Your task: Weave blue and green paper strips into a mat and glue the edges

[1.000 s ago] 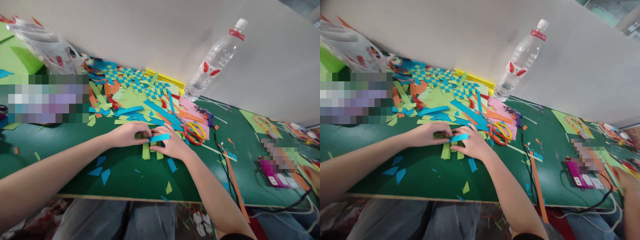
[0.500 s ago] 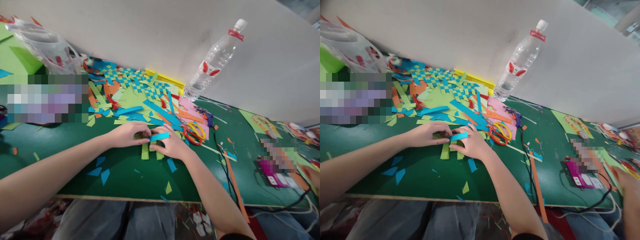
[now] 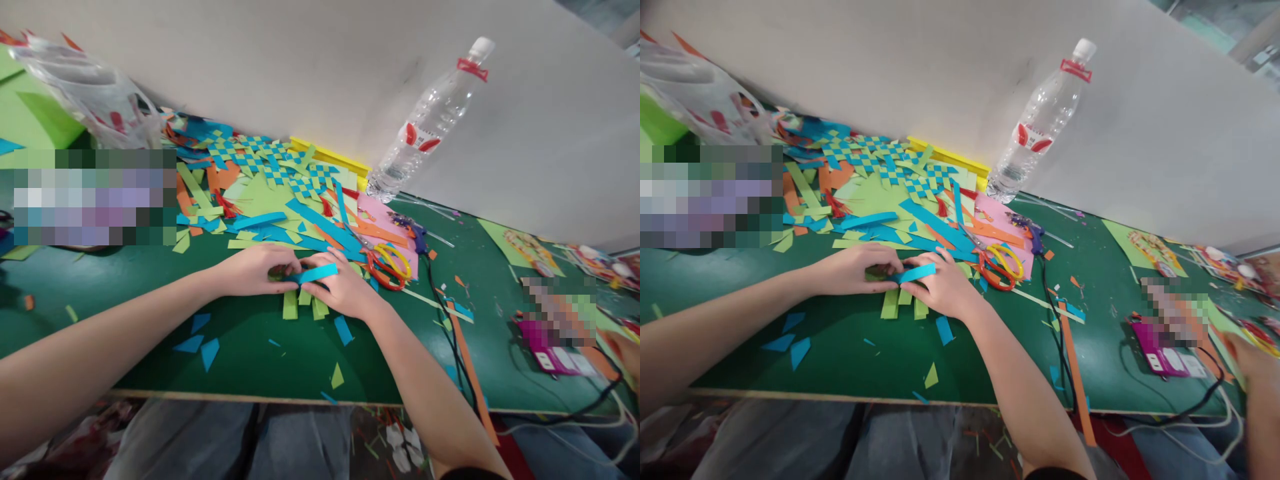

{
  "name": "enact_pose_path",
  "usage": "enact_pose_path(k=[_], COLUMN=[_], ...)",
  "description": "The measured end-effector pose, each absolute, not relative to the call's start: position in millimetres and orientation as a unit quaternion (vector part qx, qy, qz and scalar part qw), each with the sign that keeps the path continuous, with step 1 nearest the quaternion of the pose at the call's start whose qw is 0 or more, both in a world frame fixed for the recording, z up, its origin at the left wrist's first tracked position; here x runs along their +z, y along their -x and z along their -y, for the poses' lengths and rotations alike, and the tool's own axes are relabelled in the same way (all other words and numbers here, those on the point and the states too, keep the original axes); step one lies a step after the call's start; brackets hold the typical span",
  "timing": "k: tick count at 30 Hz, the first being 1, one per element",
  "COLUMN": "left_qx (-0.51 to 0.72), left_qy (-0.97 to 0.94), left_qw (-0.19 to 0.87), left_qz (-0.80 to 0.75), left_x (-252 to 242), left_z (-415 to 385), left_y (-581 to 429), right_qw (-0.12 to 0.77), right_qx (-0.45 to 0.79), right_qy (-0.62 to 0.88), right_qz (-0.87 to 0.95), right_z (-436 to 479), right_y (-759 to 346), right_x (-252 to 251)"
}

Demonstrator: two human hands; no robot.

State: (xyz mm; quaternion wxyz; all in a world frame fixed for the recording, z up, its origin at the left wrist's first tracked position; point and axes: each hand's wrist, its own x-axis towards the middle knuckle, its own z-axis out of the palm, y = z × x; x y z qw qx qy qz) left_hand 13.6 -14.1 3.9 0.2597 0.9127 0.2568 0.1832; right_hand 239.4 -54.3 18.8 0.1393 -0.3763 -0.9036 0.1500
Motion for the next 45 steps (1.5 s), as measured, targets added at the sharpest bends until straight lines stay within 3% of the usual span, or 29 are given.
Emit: enact_pose_path(k=[45], left_qx=[0.165], left_qy=[-0.916], left_qw=[0.249], left_qz=[-0.268], left_x=[4.5], left_z=[13.7], left_y=[-10.3], right_qw=[0.128], right_qx=[0.146], right_qy=[0.367], right_qz=[0.91], right_z=[51.7], right_y=[-245.3], right_x=[14.3])
